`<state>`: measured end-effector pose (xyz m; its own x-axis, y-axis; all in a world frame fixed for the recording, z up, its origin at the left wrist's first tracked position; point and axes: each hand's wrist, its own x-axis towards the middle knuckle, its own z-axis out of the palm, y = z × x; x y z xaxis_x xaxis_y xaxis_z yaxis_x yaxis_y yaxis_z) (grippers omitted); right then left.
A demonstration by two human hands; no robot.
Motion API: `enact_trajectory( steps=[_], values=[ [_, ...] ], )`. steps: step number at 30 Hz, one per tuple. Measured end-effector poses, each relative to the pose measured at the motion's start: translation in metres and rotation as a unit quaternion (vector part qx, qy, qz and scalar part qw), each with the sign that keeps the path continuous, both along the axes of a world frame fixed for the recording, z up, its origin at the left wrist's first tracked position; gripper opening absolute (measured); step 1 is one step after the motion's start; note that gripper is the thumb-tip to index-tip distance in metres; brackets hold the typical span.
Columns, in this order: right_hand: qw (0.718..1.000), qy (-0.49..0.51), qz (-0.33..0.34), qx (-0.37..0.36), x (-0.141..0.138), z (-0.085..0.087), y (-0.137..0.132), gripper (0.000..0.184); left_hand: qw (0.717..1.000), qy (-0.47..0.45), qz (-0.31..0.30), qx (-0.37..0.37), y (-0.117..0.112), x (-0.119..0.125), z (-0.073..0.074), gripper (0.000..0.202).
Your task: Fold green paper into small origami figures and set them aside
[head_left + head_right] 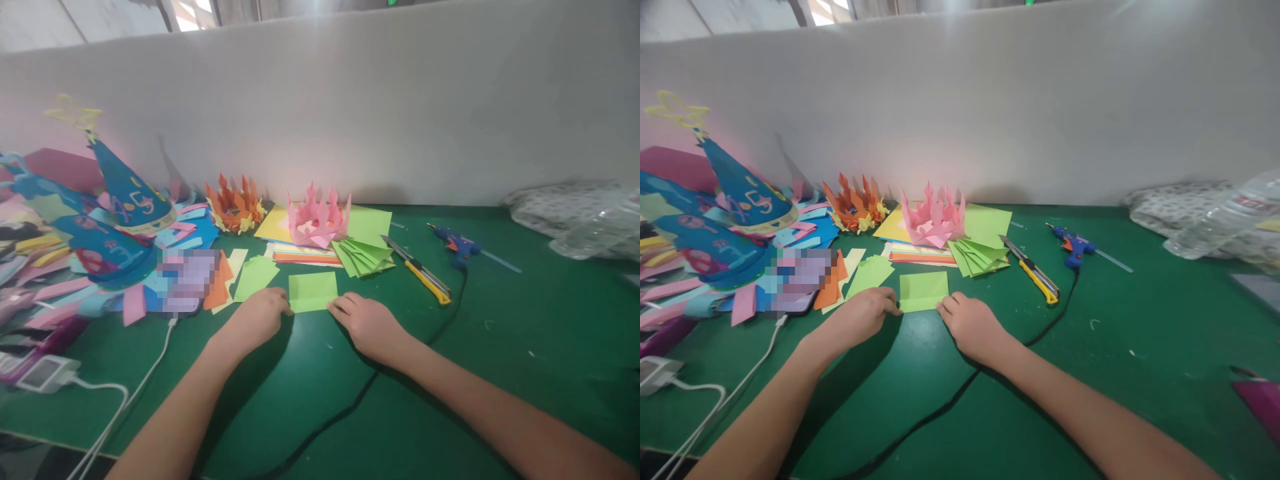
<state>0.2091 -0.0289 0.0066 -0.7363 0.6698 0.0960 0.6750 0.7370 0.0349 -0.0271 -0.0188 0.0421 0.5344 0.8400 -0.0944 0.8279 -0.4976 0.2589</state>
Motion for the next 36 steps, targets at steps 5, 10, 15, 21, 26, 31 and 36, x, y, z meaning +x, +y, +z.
enact_trajectory(
  steps=[5,10,15,21,26,31,36],
  values=[
    [1.0,-0.001,0.006,0.003,0.001,0.001,-0.001,0.038,0.997,-0.06,0.005,0.039,0.007,0.003,-0.007,0.038],
    [1.0,-0.004,0.009,0.014,-0.002,0.004,-0.001,0.044,0.988,-0.144,-0.026,0.047,0.016,0.005,-0.018,0.022],
    [1.0,-0.01,0.01,0.013,-0.006,0.005,0.0,0.045,0.986,-0.166,-0.03,0.018,0.019,0.003,-0.023,0.013],
    [1.0,-0.01,0.0,0.007,-0.007,0.003,0.001,0.044,0.98,-0.198,-0.007,-0.004,0.02,0.002,-0.027,0.015],
    [1.0,-0.021,-0.003,0.01,-0.008,0.004,0.001,0.045,0.975,-0.222,0.006,-0.008,0.021,0.003,-0.029,0.013],
    [1.0,-0.012,-0.006,0.01,-0.008,0.003,0.0,0.046,0.972,-0.234,0.004,-0.013,0.025,0.001,-0.032,0.012],
    [1.0,0.013,0.007,0.022,-0.01,0.002,-0.003,0.041,0.971,-0.238,0.013,-0.029,0.028,-0.001,-0.033,0.015]
  ],
)
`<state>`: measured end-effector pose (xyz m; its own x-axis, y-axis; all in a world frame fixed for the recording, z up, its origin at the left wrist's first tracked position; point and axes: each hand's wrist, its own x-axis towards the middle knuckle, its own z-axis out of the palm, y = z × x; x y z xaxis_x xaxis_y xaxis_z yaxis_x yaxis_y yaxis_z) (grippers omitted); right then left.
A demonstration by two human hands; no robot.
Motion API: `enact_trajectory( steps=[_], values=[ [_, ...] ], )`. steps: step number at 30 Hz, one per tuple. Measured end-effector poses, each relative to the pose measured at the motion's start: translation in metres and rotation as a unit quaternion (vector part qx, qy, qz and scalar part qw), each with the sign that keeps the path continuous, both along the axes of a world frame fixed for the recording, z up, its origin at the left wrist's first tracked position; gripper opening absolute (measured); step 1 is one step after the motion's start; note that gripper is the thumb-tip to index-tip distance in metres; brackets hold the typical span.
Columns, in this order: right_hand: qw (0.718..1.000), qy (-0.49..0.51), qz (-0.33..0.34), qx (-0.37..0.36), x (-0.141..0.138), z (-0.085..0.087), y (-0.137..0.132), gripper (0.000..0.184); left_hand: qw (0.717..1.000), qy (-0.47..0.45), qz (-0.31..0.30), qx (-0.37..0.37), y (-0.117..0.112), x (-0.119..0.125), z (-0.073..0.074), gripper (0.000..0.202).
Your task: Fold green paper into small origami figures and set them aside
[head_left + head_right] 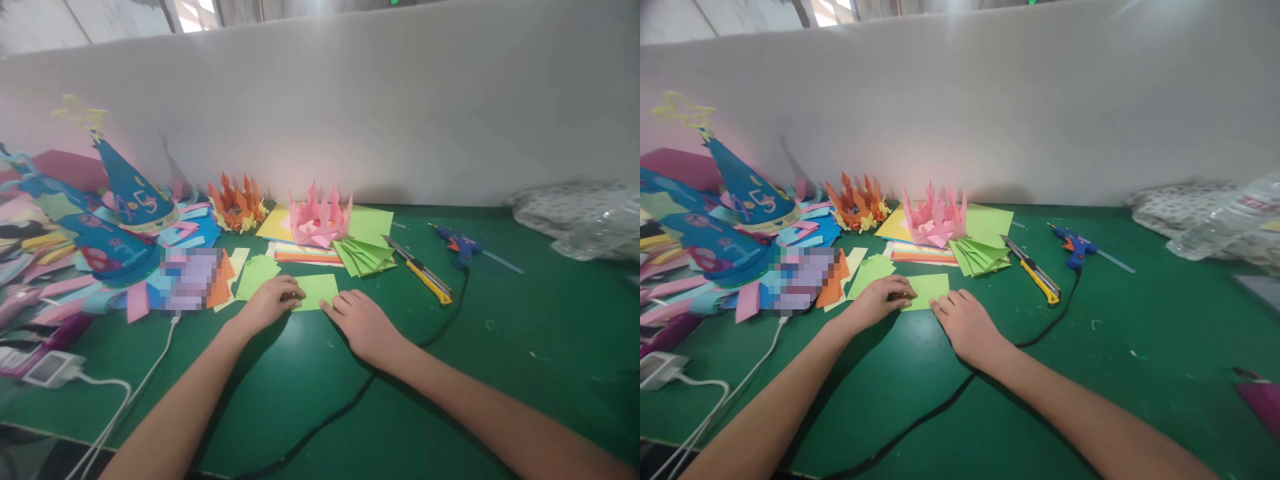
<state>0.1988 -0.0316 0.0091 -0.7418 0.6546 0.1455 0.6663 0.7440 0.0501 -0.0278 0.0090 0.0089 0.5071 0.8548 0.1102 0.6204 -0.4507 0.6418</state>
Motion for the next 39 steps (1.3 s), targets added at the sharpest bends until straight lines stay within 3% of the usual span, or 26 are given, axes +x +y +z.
enact_trajectory(
  steps=[7,18,22,27,32,39],
  values=[
    [1.0,0.009,0.019,-0.006,-0.008,0.0,-0.003,0.042,1.0,0.006,-0.01,-0.029,0.005,-0.002,-0.003,0.02],
    [0.998,0.008,0.051,-0.029,-0.039,0.003,0.007,0.04,0.999,0.003,-0.038,-0.007,0.007,-0.003,-0.001,0.022],
    [0.997,0.013,0.048,-0.052,-0.03,0.007,0.009,0.039,0.999,0.0,-0.038,0.011,0.006,-0.003,-0.004,0.023],
    [0.998,0.01,-0.024,-0.059,0.0,0.013,0.011,0.031,1.0,0.001,-0.03,0.009,0.005,-0.002,-0.006,0.023],
    [0.995,0.039,-0.071,-0.062,0.026,0.01,0.018,0.037,0.997,0.043,-0.04,0.058,-0.003,0.002,-0.002,0.034],
    [0.979,0.19,-0.065,-0.035,0.013,0.004,0.034,0.032,0.982,0.092,-0.09,0.141,-0.014,0.016,-0.001,0.042]
  ],
)
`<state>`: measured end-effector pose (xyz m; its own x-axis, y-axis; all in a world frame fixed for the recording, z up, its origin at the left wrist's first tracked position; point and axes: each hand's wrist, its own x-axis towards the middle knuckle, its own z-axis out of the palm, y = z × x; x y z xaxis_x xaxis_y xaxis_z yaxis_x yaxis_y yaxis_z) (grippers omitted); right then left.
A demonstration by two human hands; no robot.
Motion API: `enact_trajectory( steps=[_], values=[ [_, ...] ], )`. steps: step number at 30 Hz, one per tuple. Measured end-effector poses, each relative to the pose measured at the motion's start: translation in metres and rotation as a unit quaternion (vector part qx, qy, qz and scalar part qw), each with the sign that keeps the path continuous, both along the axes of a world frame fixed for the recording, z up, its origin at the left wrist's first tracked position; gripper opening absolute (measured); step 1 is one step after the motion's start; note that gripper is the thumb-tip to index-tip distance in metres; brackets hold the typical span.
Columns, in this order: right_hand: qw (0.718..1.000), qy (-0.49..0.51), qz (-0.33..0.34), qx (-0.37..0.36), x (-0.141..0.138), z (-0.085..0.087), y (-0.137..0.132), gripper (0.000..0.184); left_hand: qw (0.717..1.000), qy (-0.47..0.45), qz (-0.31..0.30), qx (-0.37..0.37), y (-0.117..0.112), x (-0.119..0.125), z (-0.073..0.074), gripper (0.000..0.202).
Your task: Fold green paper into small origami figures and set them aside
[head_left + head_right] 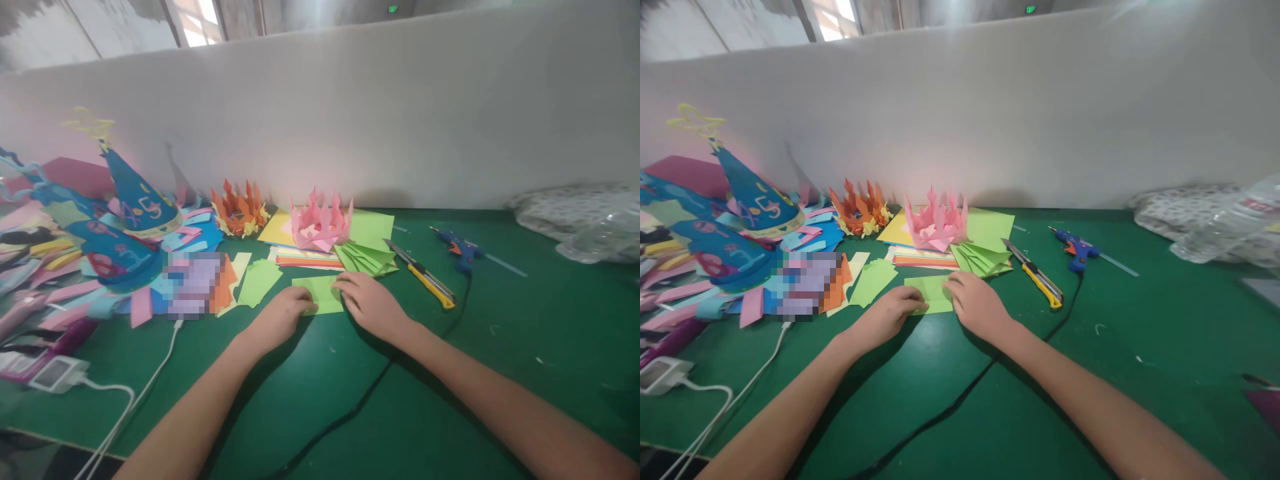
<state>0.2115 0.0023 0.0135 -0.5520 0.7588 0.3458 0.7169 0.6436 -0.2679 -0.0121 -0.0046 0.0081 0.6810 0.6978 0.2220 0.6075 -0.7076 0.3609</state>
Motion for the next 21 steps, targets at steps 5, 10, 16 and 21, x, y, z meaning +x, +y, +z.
enact_trajectory(
  steps=[5,10,16,21],
  values=[
    [0.999,-0.019,0.027,0.013,-0.021,-0.009,0.014,0.047,1.0,0.002,-0.001,0.02,-0.003,0.004,0.002,0.031],
    [0.999,0.012,0.037,0.022,-0.025,-0.015,0.018,0.04,0.999,0.021,0.005,0.037,-0.004,0.006,0.005,0.024],
    [0.992,-0.003,0.066,0.111,-0.024,-0.014,0.016,0.024,0.996,0.061,0.04,0.06,-0.006,0.011,0.002,0.025],
    [0.986,-0.073,0.082,0.126,-0.026,-0.019,0.014,0.02,0.988,0.107,0.072,0.088,-0.011,0.015,0.003,0.023]
  ],
)
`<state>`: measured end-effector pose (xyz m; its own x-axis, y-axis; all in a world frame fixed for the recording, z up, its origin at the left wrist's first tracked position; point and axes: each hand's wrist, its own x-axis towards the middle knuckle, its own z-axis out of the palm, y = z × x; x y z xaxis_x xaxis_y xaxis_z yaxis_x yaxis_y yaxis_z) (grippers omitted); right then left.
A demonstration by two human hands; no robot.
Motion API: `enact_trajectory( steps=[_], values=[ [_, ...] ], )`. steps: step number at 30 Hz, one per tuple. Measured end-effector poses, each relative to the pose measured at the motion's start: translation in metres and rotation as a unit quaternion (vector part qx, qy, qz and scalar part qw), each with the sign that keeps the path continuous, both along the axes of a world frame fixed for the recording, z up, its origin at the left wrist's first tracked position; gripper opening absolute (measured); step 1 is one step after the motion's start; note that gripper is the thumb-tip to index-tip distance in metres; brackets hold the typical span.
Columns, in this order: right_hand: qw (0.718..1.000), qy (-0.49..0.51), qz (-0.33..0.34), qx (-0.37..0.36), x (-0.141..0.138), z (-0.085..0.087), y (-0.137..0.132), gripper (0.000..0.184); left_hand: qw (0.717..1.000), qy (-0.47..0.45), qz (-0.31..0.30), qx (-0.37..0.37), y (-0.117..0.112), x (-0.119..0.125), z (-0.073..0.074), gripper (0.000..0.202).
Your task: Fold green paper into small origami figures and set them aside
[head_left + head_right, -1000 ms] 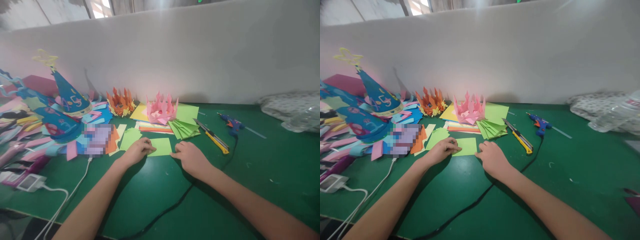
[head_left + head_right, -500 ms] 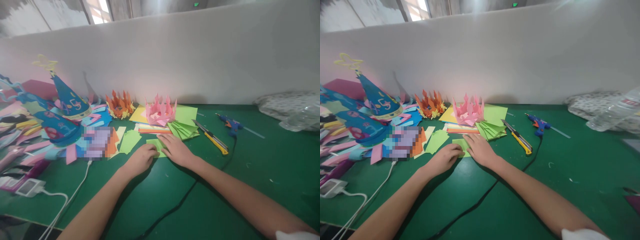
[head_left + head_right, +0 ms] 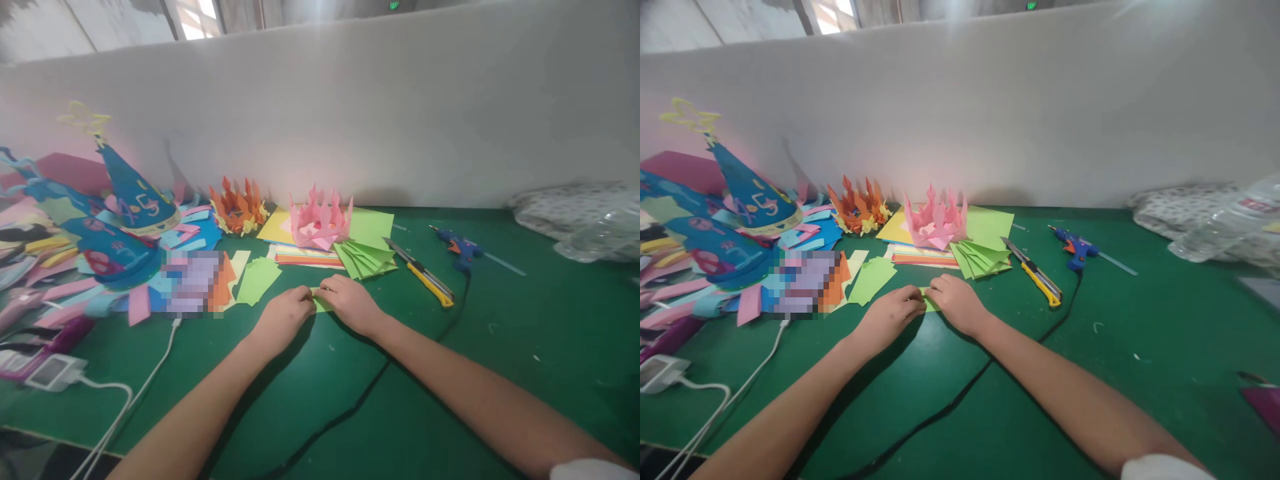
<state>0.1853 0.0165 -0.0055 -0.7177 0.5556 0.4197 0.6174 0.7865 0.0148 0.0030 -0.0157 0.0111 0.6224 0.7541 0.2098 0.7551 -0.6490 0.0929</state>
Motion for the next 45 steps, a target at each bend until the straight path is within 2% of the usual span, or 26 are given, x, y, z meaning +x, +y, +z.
enact_trajectory(
  steps=[4,10,23,32,38,45],
  values=[
    [1.0,-0.007,0.001,-0.014,0.001,-0.002,-0.002,0.019,0.999,-0.024,-0.013,0.038,0.0,-0.001,0.001,0.021],
    [0.998,-0.001,0.021,-0.058,0.004,-0.001,-0.004,0.024,0.994,-0.105,-0.016,-0.023,0.004,-0.006,-0.005,0.018],
    [0.996,0.023,0.054,-0.072,0.007,-0.002,-0.002,0.024,0.991,-0.118,-0.02,-0.06,0.004,-0.007,-0.002,0.017],
    [0.991,0.039,0.097,-0.079,0.019,-0.003,0.0,0.031,0.992,-0.114,-0.042,-0.022,0.005,-0.006,-0.004,0.02],
    [0.991,0.037,0.109,-0.067,0.021,-0.004,-0.001,0.033,0.993,-0.109,-0.018,-0.028,0.003,-0.006,-0.004,0.02],
    [0.991,0.03,0.113,-0.069,0.021,-0.003,0.0,0.033,0.992,-0.12,-0.015,-0.04,0.002,-0.005,-0.003,0.021]
  ],
)
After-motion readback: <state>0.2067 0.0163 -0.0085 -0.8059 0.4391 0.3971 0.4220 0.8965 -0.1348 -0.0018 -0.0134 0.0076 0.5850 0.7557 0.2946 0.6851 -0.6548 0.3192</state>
